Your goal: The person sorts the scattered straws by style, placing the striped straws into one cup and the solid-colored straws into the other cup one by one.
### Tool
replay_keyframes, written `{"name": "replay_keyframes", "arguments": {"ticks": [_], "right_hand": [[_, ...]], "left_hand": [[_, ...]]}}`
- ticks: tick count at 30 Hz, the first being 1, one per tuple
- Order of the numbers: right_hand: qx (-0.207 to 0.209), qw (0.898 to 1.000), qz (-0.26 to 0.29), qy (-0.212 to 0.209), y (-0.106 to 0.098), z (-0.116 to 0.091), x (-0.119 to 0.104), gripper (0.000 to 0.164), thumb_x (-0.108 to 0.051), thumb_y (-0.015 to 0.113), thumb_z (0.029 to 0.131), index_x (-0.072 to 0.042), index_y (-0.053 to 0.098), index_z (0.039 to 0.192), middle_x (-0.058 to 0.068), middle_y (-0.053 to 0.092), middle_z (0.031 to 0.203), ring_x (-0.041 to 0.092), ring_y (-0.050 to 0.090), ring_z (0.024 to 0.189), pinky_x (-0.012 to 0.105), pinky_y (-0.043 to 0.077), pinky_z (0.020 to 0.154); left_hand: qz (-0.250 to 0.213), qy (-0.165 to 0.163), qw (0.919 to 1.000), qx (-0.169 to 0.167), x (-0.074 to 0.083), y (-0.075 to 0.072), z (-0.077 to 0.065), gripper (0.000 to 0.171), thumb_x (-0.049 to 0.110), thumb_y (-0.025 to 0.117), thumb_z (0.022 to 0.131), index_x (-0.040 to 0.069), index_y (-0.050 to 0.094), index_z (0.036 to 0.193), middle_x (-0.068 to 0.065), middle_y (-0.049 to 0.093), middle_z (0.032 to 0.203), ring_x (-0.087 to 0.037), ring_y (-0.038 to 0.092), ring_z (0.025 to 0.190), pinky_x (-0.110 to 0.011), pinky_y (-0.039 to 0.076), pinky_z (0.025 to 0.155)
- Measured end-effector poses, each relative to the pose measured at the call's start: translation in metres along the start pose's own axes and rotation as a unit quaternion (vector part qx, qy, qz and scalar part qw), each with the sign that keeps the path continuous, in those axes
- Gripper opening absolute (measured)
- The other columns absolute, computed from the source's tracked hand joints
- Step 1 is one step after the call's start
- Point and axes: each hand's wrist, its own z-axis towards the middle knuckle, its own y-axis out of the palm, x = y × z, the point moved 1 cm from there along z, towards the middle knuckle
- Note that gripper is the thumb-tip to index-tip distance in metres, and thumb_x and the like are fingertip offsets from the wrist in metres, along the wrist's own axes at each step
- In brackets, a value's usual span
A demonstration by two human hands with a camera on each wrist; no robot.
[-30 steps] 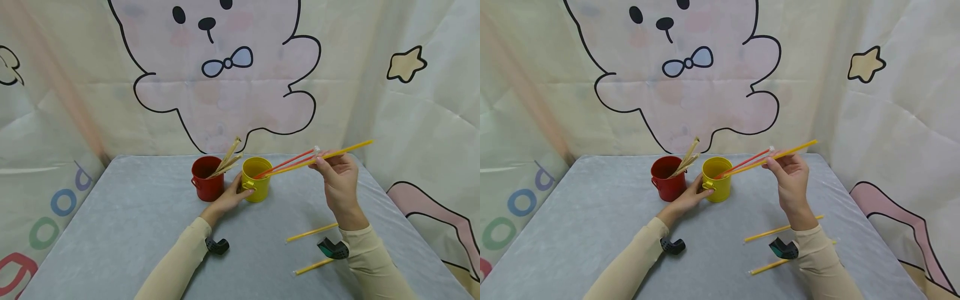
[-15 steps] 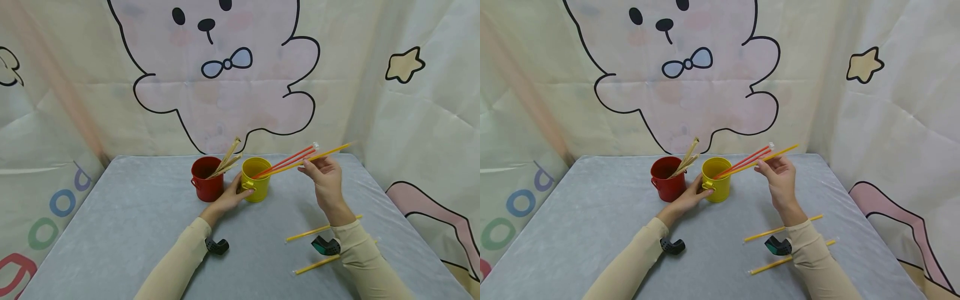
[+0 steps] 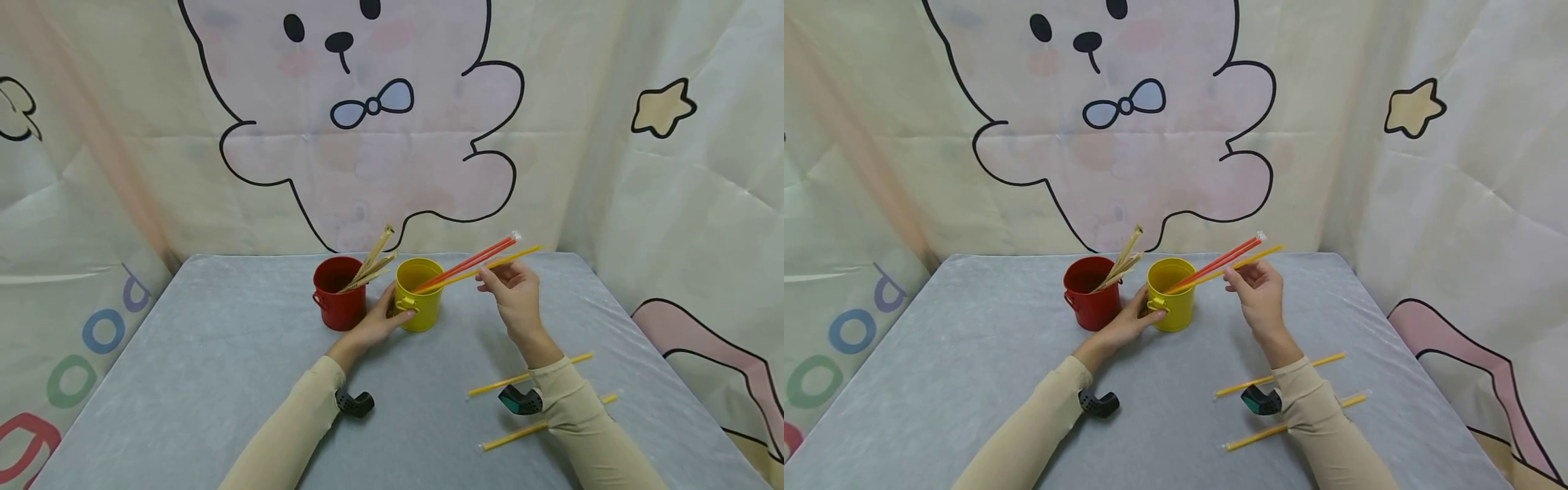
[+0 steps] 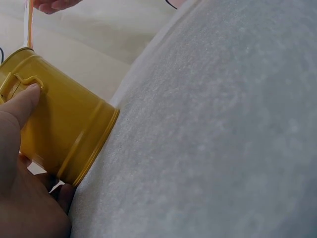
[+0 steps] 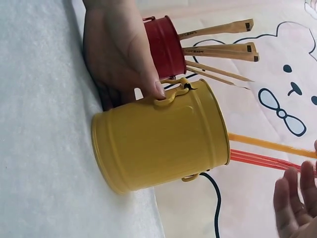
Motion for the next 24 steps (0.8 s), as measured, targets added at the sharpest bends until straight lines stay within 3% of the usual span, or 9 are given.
{"name": "replay_keyframes", "arguments": {"ticks": [4, 7, 14, 24], "right_hand": [[0.017, 0.998, -0.062, 0.026, 0.001, -0.001, 0.001, 0.007, -0.005, 0.071, 0.092, 0.000, 0.066, 0.091, -0.010, 0.067, 0.074, 0.006, 0.064, 0.066, 0.019, 0.054, 0.058], [0.003, 0.994, -0.104, 0.044, 0.000, -0.001, 0.001, 0.007, -0.008, 0.070, 0.094, -0.003, 0.067, 0.093, -0.014, 0.066, 0.074, 0.007, 0.062, 0.065, 0.019, 0.052, 0.057], [-0.121, 0.977, -0.157, 0.073, -0.003, 0.002, 0.004, 0.029, -0.017, 0.067, 0.098, 0.010, 0.062, 0.110, -0.016, 0.067, 0.083, 0.006, 0.064, 0.074, 0.021, 0.057, 0.066], [-0.215, 0.951, -0.198, 0.099, -0.014, 0.003, -0.007, 0.030, -0.022, 0.061, 0.102, 0.004, 0.064, 0.116, -0.012, 0.068, 0.092, 0.011, 0.066, 0.084, 0.025, 0.059, 0.077]], "left_hand": [[-0.005, -0.001, 1.0000, -0.002, 0.000, 0.000, 0.000, 0.079, 0.038, 0.061, 0.101, 0.034, 0.012, 0.162, 0.000, 0.017, 0.171, -0.026, 0.017, 0.158, -0.054, 0.013, 0.129], [-0.004, -0.005, 1.0000, 0.004, -0.001, 0.000, 0.000, 0.080, 0.039, 0.062, 0.100, 0.034, 0.012, 0.162, 0.001, 0.017, 0.171, -0.026, 0.017, 0.158, -0.054, 0.013, 0.129], [-0.001, -0.007, 1.0000, 0.006, -0.001, -0.001, 0.001, 0.081, 0.039, 0.063, 0.100, 0.033, 0.012, 0.162, -0.001, 0.017, 0.171, -0.027, 0.018, 0.158, -0.054, 0.014, 0.129], [0.001, -0.001, 1.0000, 0.004, 0.000, 0.001, 0.002, 0.080, 0.037, 0.062, 0.101, 0.032, 0.012, 0.162, -0.001, 0.019, 0.170, -0.027, 0.019, 0.158, -0.054, 0.014, 0.129]]}}
